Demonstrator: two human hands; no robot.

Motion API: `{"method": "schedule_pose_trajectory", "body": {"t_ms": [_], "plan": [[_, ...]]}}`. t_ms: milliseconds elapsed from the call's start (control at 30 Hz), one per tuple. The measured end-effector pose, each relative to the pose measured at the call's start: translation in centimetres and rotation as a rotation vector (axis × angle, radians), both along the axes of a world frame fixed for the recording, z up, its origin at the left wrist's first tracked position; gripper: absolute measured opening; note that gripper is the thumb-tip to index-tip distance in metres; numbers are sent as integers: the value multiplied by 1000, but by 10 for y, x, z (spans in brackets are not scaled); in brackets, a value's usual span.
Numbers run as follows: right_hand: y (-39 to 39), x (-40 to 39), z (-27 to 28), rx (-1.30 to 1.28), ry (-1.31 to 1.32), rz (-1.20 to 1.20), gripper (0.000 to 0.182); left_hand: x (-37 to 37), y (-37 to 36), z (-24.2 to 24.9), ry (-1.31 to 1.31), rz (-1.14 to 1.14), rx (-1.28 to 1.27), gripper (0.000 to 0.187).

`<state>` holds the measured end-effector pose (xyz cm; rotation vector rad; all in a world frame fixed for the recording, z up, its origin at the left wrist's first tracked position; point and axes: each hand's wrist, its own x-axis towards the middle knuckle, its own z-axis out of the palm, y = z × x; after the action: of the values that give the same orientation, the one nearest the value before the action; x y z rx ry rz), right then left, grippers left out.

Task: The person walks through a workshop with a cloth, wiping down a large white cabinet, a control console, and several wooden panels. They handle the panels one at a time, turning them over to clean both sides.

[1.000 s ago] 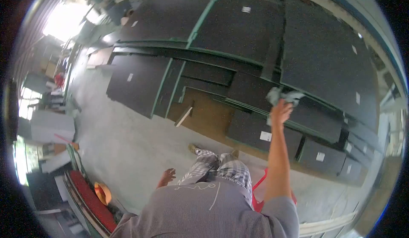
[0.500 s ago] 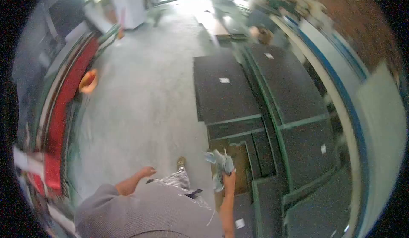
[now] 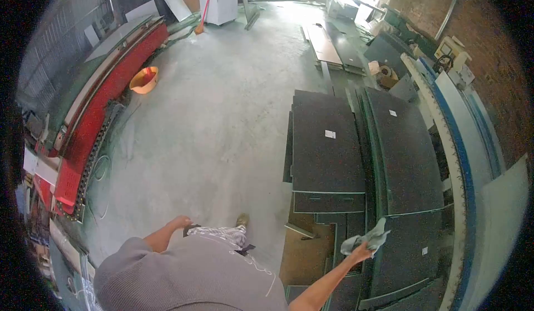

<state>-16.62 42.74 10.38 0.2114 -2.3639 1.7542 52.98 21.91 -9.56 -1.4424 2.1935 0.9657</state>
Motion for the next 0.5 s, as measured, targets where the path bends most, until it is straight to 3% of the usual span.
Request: {"method": "schedule_pose_trajectory", "body": {"t_ms": [67, 100, 167, 200, 267, 333, 367, 433, 500], "plan": [[-58, 6, 4, -114, -41, 4, 47, -8, -17, 21, -70, 59, 54, 44], [-89, -3, -27, 79, 86, 72, 47, -17, -26, 37, -64, 215, 60, 44], [-140, 12, -50, 759, 224, 276, 47, -27, -49, 40, -13, 239, -8, 44], [-170, 28, -91, 816, 27, 276, 48, -28, -55, 35, 29, 260, -65, 44], [-217, 87, -97, 793, -279, 690, 61, -39, -76, 43, 22, 222, 76, 43], [-245, 162, -94, 896, -62, 822, 60, -41, -106, 21, 171, 221, -8, 43], [-255, 176, -75, 885, -89, 821, 60, -43, -119, 23, 208, 237, -64, 43], [-268, 205, -38, 491, -559, 949, 57, -46, -135, 30, 240, 216, -124, 42], [-276, 198, -44, 418, -389, 985, 60, -26, -138, 42, 226, 163, -102, 42]]}}
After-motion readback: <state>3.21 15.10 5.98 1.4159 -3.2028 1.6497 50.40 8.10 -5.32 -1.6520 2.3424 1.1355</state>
